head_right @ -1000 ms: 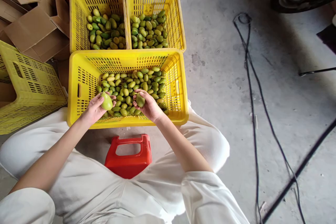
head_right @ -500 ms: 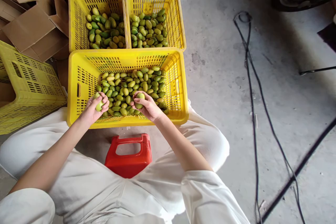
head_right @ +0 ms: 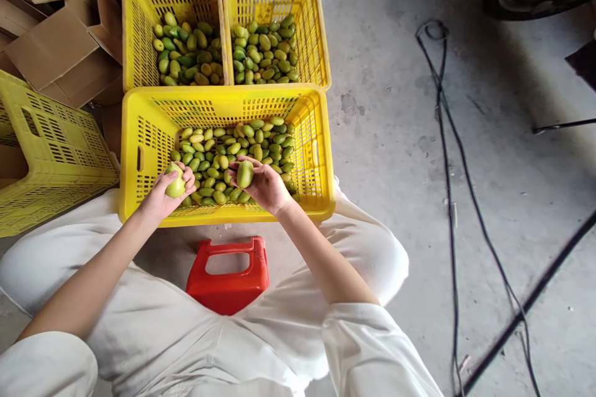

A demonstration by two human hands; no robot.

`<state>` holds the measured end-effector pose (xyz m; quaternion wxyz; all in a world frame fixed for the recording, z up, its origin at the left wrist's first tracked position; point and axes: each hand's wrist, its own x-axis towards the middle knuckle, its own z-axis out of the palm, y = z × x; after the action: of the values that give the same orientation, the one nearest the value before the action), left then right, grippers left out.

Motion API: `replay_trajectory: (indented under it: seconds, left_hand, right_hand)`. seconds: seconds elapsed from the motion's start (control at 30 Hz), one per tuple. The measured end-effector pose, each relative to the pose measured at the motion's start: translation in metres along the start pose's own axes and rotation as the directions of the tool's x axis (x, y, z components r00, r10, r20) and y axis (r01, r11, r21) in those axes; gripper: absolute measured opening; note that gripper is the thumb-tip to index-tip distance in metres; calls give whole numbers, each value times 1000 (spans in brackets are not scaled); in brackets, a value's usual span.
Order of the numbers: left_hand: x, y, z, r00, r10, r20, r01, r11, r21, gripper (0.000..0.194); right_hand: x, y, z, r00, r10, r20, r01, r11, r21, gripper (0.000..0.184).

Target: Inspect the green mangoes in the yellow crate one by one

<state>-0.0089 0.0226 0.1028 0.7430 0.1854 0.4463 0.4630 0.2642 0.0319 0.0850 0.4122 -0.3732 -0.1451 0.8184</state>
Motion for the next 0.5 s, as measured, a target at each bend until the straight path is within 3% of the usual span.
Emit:
replay_trajectory:
  seconds: [0.17,0.3,0.5]
  left_hand:
    - [-2,5,3,997,-56,-55,56,998,11,54]
    - [0,4,4,994,-82,-71,83,997,7,49]
    - [-1,7,9,986,-118,-115,103,986,-130,22]
  right_hand:
    - [-1,5,2,999,2,-40,-4,998,-57,55]
    - [-3,5,2,998,30,-59,-33,998,-54,56]
    - [-5,0,4,1000,17,-17,-19,995,-95,54]
